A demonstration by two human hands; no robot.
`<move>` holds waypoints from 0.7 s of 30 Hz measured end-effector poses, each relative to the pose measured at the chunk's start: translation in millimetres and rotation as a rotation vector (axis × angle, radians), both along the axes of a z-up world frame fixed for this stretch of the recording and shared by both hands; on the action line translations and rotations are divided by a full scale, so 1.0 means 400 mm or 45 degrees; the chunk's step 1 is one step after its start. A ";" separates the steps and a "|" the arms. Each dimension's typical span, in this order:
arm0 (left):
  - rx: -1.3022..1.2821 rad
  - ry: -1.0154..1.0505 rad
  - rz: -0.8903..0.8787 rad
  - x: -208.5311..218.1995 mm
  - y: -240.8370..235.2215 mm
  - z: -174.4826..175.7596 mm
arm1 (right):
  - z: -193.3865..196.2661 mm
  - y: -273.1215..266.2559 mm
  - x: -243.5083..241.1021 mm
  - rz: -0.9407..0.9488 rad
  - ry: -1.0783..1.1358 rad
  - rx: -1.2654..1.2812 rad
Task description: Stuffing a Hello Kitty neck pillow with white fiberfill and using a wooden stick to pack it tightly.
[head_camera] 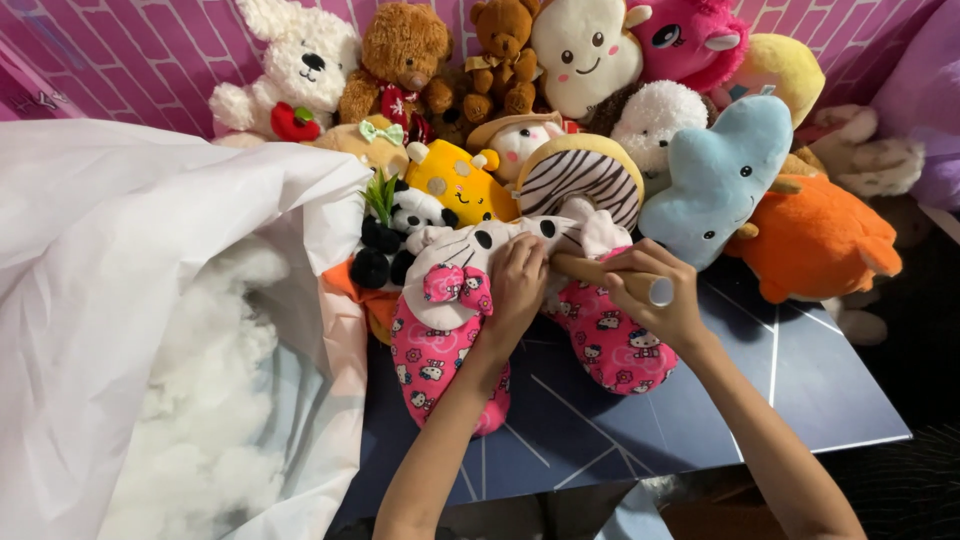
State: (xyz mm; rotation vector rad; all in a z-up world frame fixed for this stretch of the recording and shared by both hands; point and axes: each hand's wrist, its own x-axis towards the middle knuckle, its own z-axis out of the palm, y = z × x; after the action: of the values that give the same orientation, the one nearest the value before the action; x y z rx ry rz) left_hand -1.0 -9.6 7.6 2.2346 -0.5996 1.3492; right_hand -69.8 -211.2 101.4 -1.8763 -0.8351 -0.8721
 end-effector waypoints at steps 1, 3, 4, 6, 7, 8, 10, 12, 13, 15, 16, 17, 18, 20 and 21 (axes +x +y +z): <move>0.002 -0.003 -0.001 0.000 -0.001 0.001 | 0.005 0.001 0.003 -0.001 -0.003 0.002; 0.105 -0.064 0.110 -0.001 0.000 0.004 | 0.017 0.005 0.010 -0.003 -0.046 -0.022; 0.110 -0.066 0.108 -0.007 0.003 0.006 | 0.032 -0.008 -0.010 -0.005 -0.047 -0.018; 0.038 -0.003 0.040 -0.017 0.009 0.012 | 0.066 -0.034 -0.047 -0.037 -0.043 -0.086; 0.040 -0.006 0.039 -0.016 0.008 0.016 | 0.069 -0.026 -0.048 -0.039 -0.045 -0.085; 0.106 -0.051 0.087 -0.016 0.008 0.021 | 0.071 -0.018 -0.048 -0.049 -0.025 -0.112; 0.172 -0.091 0.128 -0.013 0.002 0.015 | 0.045 0.006 -0.028 -0.065 0.002 -0.140; 0.221 -0.077 0.194 -0.006 -0.007 -0.001 | -0.012 0.040 0.015 -0.042 0.049 -0.127; 0.224 -0.078 0.192 -0.009 -0.008 0.001 | 0.004 0.041 0.015 -0.044 0.049 -0.124; 0.083 -0.047 0.110 -0.017 -0.009 0.004 | 0.036 0.044 0.012 -0.037 0.149 -0.128; 0.086 -0.045 0.108 -0.016 -0.004 0.003 | 0.058 0.034 0.011 -0.039 0.152 -0.126; 0.000 0.005 0.028 -0.014 -0.002 0.000 | 0.080 0.023 0.011 -0.041 0.186 -0.101; -0.085 0.055 -0.052 -0.011 0.001 -0.002 | 0.102 0.012 0.010 -0.044 0.220 -0.076; -0.161 0.128 -0.142 -0.009 0.009 -0.002 | 0.109 0.002 0.007 -0.059 0.218 -0.053; -0.240 0.202 -0.226 -0.009 0.015 -0.003 | 0.113 0.000 0.007 -0.068 0.218 -0.033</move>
State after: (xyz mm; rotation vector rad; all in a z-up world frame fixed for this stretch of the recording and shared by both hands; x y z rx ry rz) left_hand -4.5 -3.4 6.3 2.0605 -0.5735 1.0822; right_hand -67.0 -211.4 146.4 -1.9724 -0.6974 -0.7239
